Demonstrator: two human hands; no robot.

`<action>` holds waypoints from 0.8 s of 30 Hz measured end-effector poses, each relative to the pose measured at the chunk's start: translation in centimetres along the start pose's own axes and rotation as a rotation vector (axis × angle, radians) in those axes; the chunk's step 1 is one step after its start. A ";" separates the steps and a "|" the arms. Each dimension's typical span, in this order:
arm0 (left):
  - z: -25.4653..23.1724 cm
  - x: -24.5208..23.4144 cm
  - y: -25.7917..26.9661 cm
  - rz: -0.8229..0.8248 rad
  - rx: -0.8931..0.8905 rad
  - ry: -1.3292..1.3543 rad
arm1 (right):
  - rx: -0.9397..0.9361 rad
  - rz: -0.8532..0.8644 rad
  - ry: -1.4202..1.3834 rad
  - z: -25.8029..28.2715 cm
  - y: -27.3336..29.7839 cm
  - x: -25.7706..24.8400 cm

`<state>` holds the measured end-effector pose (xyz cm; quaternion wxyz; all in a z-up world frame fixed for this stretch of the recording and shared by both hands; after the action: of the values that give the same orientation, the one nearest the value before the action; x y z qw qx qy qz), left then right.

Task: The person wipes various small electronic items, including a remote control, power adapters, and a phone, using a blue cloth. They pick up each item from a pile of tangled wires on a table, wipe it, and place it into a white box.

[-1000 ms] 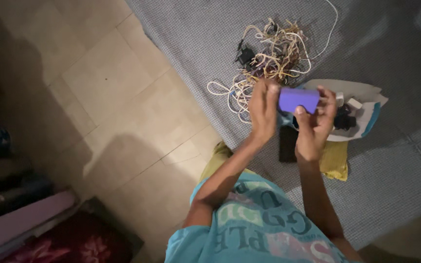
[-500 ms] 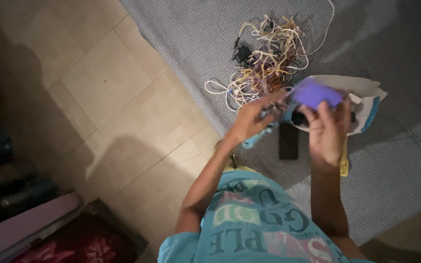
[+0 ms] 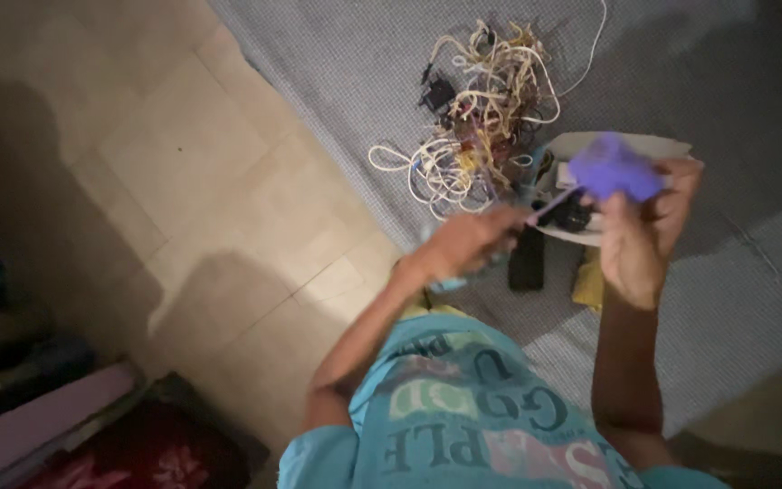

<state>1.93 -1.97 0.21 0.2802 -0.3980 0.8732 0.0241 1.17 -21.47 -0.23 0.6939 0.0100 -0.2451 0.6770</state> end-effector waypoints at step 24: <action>2.0 3.1 -1.5 0.188 -0.255 -0.003 | 0.232 -0.010 -0.592 -5.4 -0.6 -5.5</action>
<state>2.30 -4.64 -2.77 0.2254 -0.3469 0.8960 0.1614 3.68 -24.84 -6.73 0.5900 0.2870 -0.3575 0.6646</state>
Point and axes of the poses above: each hand's wrist, its own y-axis away from the middle knuckle, its own x-axis out of the palm, z = x × y, the point moved 7 cm from there along -y, towards the middle knuckle
